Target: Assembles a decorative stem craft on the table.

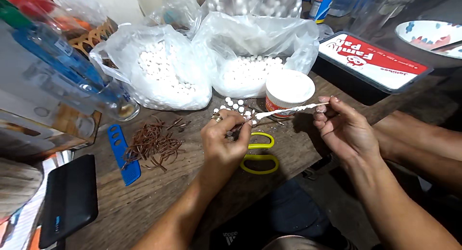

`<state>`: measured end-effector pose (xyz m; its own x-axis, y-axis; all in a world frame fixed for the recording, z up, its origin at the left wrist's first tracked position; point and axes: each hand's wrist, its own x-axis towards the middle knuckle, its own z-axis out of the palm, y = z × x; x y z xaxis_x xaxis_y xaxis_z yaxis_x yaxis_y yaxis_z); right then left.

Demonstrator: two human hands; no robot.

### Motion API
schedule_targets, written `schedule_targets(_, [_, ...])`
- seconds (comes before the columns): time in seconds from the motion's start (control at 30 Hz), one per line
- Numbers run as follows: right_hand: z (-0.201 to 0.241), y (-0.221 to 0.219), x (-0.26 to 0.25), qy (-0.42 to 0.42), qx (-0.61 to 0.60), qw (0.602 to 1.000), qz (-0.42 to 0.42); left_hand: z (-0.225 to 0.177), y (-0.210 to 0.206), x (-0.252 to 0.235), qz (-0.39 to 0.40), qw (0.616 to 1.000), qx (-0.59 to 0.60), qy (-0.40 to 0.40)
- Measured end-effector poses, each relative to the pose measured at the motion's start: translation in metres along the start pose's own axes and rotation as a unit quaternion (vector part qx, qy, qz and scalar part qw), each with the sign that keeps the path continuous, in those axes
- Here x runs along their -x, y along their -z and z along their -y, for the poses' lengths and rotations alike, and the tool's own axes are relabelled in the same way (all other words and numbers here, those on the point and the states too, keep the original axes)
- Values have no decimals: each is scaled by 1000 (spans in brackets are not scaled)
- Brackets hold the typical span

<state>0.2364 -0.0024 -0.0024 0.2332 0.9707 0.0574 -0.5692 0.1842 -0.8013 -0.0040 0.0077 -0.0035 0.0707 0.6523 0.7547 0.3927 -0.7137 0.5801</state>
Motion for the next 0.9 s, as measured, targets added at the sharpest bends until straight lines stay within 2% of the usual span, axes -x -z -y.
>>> schedule_targets(0.33, [1,4,1,12,21,1000,14,-1,2,-1,2,999,21,35])
schedule_targets(0.9, [13,11,0,56,30,998,6,1,0,0,0,999,30,27])
